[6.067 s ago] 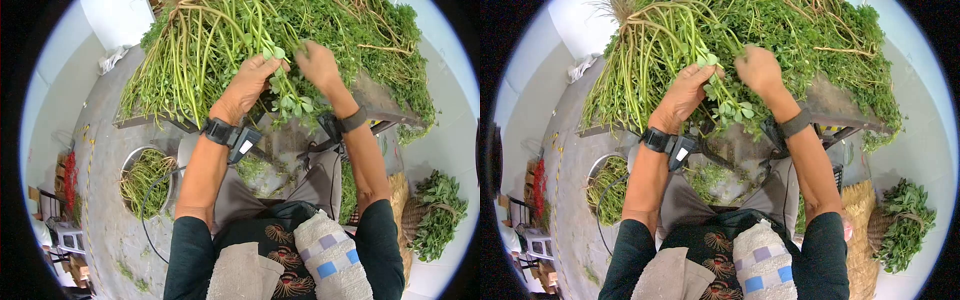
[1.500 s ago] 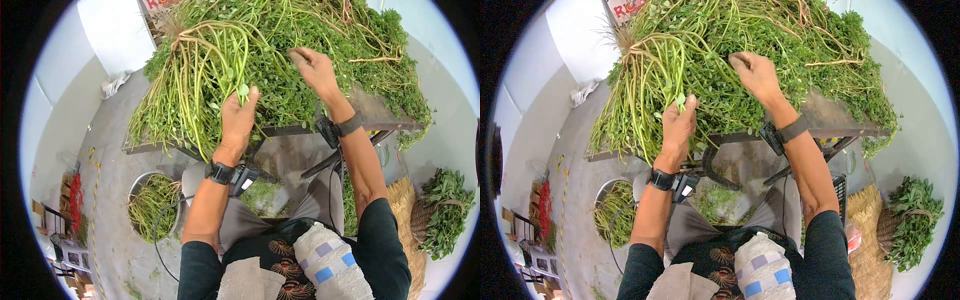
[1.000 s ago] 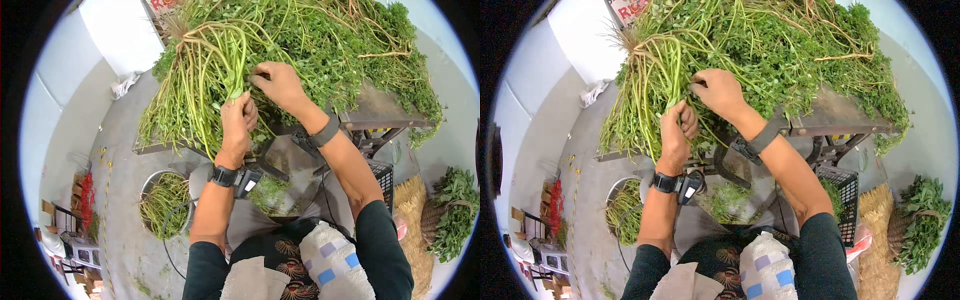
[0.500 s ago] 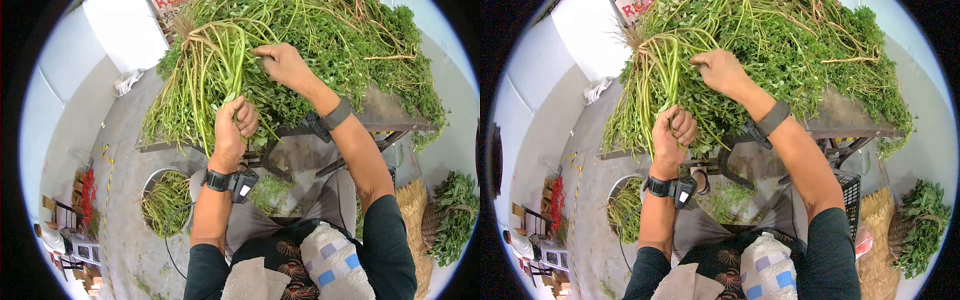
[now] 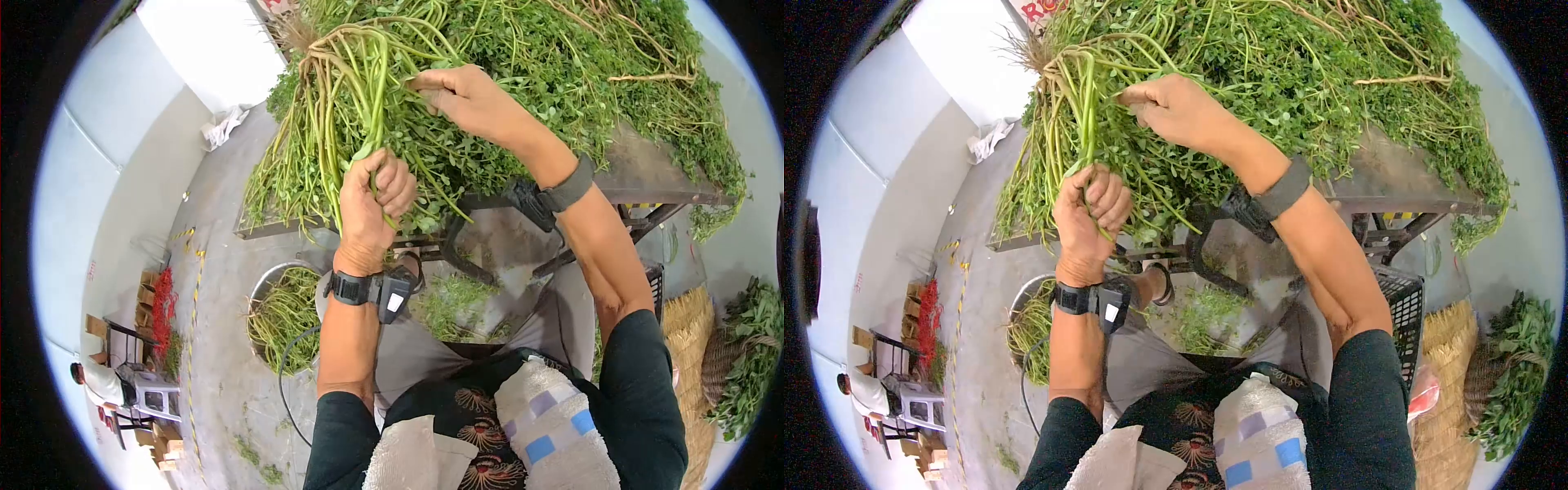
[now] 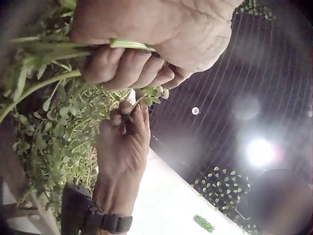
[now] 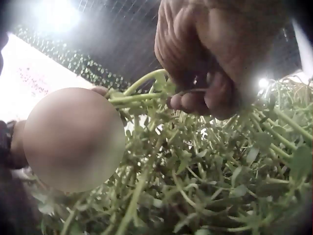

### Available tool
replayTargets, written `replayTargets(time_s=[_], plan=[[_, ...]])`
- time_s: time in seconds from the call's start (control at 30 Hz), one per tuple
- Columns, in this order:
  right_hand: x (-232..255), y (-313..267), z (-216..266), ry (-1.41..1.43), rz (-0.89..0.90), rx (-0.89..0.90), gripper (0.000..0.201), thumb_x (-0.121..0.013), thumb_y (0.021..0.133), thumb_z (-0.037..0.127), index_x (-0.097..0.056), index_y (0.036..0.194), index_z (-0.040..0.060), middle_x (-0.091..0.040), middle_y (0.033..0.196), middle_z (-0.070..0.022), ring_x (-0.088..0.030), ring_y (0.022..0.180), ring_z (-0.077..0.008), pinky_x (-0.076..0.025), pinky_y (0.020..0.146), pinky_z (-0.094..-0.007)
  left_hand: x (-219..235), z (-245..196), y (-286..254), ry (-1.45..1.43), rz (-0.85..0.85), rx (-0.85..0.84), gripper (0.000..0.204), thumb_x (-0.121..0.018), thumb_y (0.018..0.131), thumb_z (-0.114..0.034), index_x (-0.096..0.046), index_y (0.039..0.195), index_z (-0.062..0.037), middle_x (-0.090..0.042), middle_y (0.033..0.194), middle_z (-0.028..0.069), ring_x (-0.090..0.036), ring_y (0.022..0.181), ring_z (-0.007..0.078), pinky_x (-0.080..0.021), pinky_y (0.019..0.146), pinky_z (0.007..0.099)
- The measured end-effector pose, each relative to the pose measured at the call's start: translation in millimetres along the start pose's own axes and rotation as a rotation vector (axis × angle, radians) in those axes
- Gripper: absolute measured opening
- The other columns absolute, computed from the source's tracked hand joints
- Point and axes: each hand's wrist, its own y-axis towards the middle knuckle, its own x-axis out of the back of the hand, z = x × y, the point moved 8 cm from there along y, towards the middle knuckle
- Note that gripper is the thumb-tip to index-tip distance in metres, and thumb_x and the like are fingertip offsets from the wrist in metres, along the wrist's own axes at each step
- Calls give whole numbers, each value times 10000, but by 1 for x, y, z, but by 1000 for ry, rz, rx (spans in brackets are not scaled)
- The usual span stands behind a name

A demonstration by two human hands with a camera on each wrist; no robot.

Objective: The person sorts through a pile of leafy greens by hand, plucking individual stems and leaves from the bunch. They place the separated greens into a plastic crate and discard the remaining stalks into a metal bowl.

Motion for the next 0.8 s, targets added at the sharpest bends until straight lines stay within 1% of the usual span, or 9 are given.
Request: replayTargets(time_s=[0.27,0.33,0.4,0.47,0.5,0.6,0.67,0.77,0.8], plan=[[9,6,3,-77,-161,75,240,-488,787,59,-674,938,62,-658,809,-144,-616,700,-277,-484,671,-334,6,-3,-4,80,-8,-8,355,-397,932,-249,-346,599,-135,-280,485,-41,-249,398,89,-225,379,233],[11,6,2,-274,-126,130,275,-463,773,34,-686,920,101,-663,794,-126,-608,668,-271,-478,646,-325,9,-4,-5,67,-22,-29,354,-404,929,-246,-348,598,-133,-282,485,-39,-251,401,88,-225,383,232],[10,-3,-2,-268,-147,84,261,-470,768,40,-692,881,117,-669,785,-101,-607,661,-261,-478,636,-310,11,-5,-6,82,-31,-20,355,-404,929,-247,-349,598,-132,-283,486,-40,-251,402,87,-224,384,232],[-8,-5,-16,-103,-32,-67,196,-537,773,134,-691,893,115,-663,762,-109,-619,698,-266,-483,654,-334,13,-7,-6,94,-45,-22,356,-404,929,-249,-350,597,-132,-283,486,-40,-250,402,86,-222,384,231],[-15,-13,-30,-287,72,-224,245,-637,743,277,-688,919,114,-662,805,-131,-632,774,-289,-493,692,-361,13,-6,-6,99,-35,-22,357,-404,930,-250,-351,597,-131,-285,487,-40,-250,403,85,-221,385,231],[-30,-18,-46,-532,94,-272,384,-703,690,386,-684,966,121,-659,870,-148,-628,842,-320,-496,734,-384,14,-7,-7,117,-40,-25,358,-403,931,-247,-355,597,-127,-289,486,-40,-249,405,82,-217,386,228],[-30,-17,-53,-532,103,-300,352,-706,698,371,-690,944,120,-654,904,-149,-619,851,-339,-496,738,-395,13,-8,-7,160,-33,-32,358,-399,932,-247,-360,598,-125,-290,485,-42,-250,405,81,-216,384,227],[-20,-12,-28,-607,-10,27,244,-662,752,307,-694,879,101,-652,874,-146,-614,814,-340,-486,701,-423,15,-9,-6,177,-52,-34,357,-398,933,-246,-363,597,-127,-293,481,-44,-251,400,80,-217,383,228],[-18,-9,-28,-603,-2,22,244,-662,752,307,-694,879,101,-652,874,-146,-614,814,-340,-486,701,-423,17,-8,-6,187,-59,-33,357,-399,932,-247,-363,597,-128,-294,479,-44,-249,397,80,-218,382,228]])
